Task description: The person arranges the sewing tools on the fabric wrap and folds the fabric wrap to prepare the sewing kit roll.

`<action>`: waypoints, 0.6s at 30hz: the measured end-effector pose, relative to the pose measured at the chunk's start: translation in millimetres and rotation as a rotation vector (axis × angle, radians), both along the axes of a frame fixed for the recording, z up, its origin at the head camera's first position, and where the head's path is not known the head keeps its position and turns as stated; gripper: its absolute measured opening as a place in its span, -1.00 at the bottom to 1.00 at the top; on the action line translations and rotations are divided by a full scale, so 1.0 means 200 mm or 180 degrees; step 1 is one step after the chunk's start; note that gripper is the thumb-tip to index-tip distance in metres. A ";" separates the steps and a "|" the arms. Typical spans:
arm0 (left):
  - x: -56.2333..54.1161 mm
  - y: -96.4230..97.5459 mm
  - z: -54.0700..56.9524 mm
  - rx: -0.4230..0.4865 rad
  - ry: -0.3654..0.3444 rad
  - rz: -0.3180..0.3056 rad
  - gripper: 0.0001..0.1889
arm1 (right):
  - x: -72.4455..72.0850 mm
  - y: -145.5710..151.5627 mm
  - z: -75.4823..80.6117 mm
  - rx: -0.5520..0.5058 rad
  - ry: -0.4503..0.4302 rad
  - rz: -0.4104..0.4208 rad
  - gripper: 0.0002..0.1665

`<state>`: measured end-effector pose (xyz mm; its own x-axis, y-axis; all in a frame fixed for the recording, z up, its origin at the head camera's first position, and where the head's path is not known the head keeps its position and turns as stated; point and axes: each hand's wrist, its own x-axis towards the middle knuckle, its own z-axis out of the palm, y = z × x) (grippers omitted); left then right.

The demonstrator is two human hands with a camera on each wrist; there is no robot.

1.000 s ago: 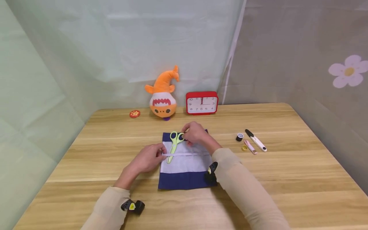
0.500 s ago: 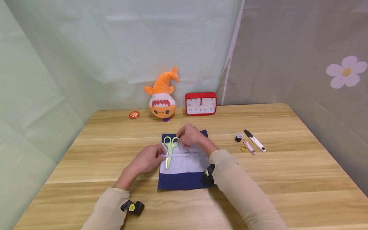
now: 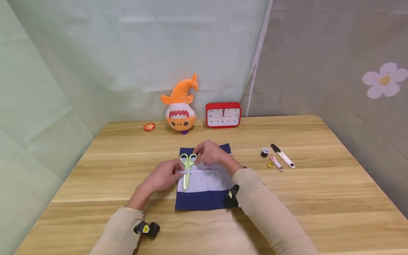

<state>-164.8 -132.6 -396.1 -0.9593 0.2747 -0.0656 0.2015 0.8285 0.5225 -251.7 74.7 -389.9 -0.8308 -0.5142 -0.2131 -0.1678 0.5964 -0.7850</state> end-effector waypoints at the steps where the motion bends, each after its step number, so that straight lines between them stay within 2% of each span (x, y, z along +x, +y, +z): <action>1: 0.00 0.00 0.00 0.0000 0.0004 0.0001 -0.95 | 0.00 0.00 0.00 0.0000 0.0003 0.0007 -0.56; 18: 0.01 -0.01 0.01 0.0005 0.0013 -0.0002 -0.96 | 0.02 0.00 0.00 -0.0002 0.0009 0.0006 -0.55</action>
<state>-163.7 -133.6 -394.7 -0.9594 0.2754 -0.0611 0.2042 0.8275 0.5230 -248.6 74.8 -389.7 -0.8304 -0.5160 -0.2103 -0.1713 0.5956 -0.7848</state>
